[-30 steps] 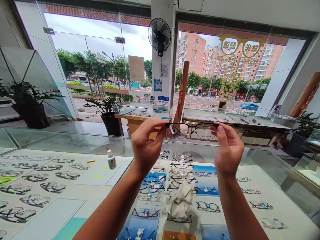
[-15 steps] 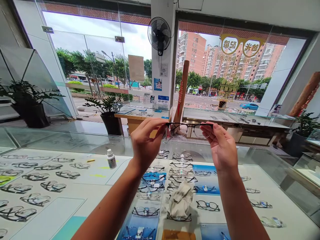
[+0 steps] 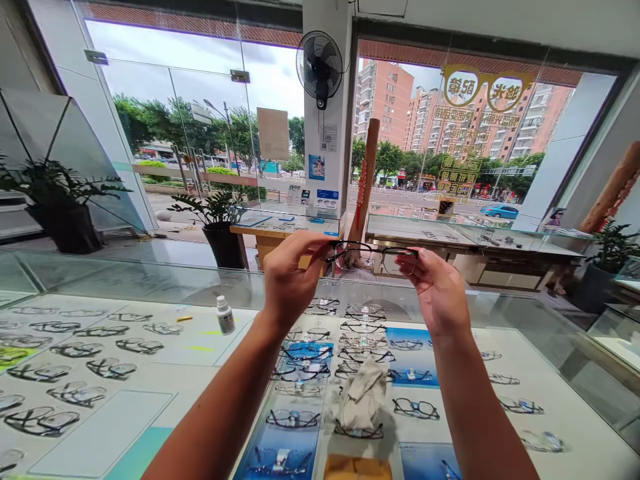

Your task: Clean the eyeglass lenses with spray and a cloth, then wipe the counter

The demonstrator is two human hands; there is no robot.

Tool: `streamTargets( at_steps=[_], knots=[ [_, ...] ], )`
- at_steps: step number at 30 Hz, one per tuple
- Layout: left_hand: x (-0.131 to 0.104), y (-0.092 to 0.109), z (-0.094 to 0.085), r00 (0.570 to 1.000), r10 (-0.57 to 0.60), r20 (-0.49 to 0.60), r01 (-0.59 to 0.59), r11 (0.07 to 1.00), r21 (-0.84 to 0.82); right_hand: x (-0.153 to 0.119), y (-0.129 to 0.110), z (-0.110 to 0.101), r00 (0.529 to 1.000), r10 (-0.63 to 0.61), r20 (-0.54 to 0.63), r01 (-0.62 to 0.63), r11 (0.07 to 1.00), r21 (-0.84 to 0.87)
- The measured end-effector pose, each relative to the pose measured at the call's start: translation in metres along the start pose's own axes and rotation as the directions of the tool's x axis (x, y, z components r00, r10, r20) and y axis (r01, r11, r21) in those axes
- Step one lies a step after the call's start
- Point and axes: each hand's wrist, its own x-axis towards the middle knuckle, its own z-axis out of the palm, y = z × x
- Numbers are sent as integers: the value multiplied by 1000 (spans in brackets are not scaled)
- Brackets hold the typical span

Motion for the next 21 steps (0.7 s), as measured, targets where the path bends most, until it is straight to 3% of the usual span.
streamTargets(
  at_steps=[3,5,10,16,21],
  knots=[
    [4,-5,-4,994,6,107,-7,1000,14,6,2,-6,999,-10,38,14,994,-106],
    [5,-8,-6,975,7,220,-12,1000,19,7,2,-8,992,-7,127,37,972,-234],
    [6,-3,-6,923,39,383,-71,995,70,2,1,-6,898,161,409,25,910,-413],
    [5,3,-3,910,40,413,-59,998,34,-1,2,-2,814,221,537,24,911,-411],
    [1,2,3,943,-82,323,153,968,-200,2,5,-5,785,235,574,-72,953,-293]
  ],
)
